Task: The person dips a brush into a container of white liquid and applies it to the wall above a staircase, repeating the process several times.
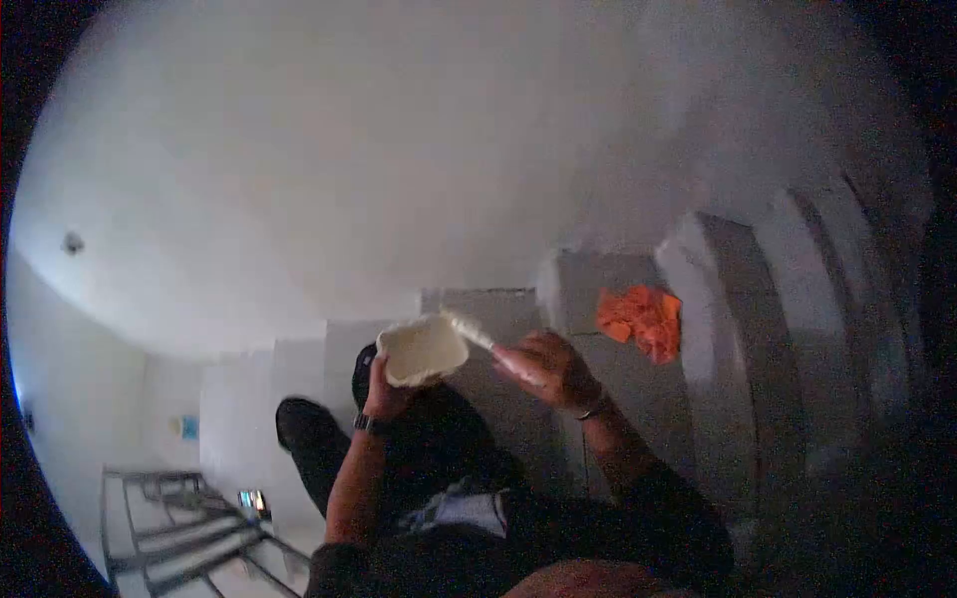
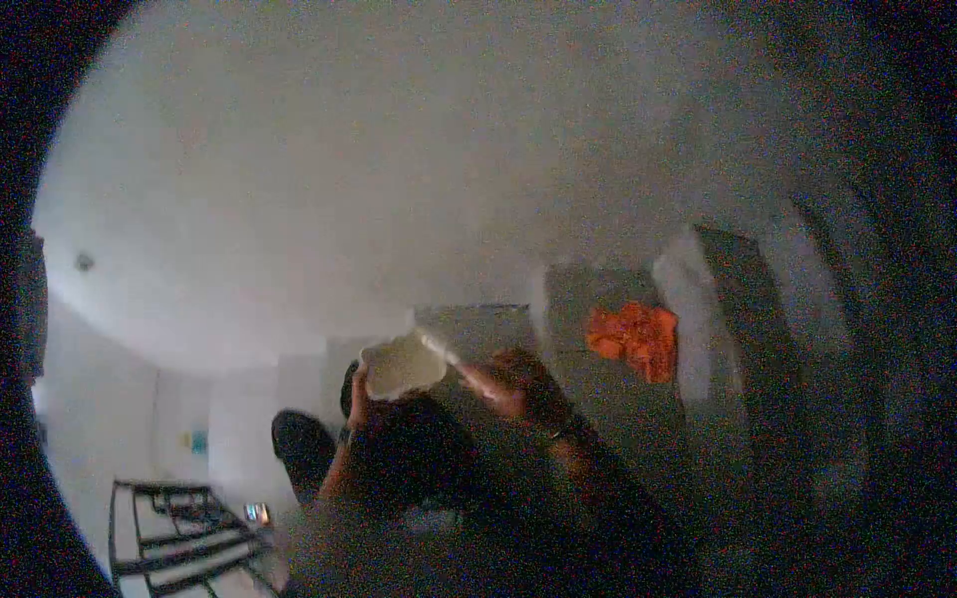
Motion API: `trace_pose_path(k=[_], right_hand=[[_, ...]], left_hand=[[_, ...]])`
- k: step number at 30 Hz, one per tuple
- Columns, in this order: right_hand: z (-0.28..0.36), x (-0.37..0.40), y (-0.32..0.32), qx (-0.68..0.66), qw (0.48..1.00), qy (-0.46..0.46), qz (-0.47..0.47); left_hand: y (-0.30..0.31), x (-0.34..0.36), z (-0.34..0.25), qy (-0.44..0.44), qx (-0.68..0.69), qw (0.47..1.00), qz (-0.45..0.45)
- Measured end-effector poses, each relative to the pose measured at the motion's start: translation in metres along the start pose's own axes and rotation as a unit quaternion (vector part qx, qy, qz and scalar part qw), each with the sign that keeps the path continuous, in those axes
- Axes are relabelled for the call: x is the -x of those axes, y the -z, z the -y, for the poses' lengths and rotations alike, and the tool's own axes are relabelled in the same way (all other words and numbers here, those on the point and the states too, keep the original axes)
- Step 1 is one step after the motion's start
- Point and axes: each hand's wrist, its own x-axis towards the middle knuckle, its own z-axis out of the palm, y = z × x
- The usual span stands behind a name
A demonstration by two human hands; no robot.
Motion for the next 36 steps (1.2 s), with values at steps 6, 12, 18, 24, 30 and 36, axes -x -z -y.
trace_pose_path(k=[6,12,18,24,30,36], right_hand=[[-0.012,-0.014,0.018,0.032,0.995,-0.053,0.074],[-0.019,-0.057,-0.011,-0.027,0.991,0.005,0.132],[-0.037,-0.069,-0.018,-0.015,0.978,0.054,0.202],[-0.035,-0.068,-0.034,-0.068,0.968,0.04,0.237],[-0.039,-0.03,-0.05,-0.347,0.873,-0.342,0.027],[-0.034,0.034,-0.078,-0.59,0.594,-0.53,-0.13]], left_hand=[[-0.007,-0.022,0.02,0.009,-0.005,0.999,0.042],[-0.001,-0.03,-0.005,0.01,-0.031,0.999,0.016],[-0.023,-0.023,-0.002,0.059,-0.081,0.995,-0.018],[-0.001,-0.021,0.011,0.05,-0.047,0.997,-0.024],[0.004,-0.011,0.005,0.065,-0.05,0.997,-0.013],[-0.006,0.0,-0.002,0.044,-0.066,0.996,-0.032]])
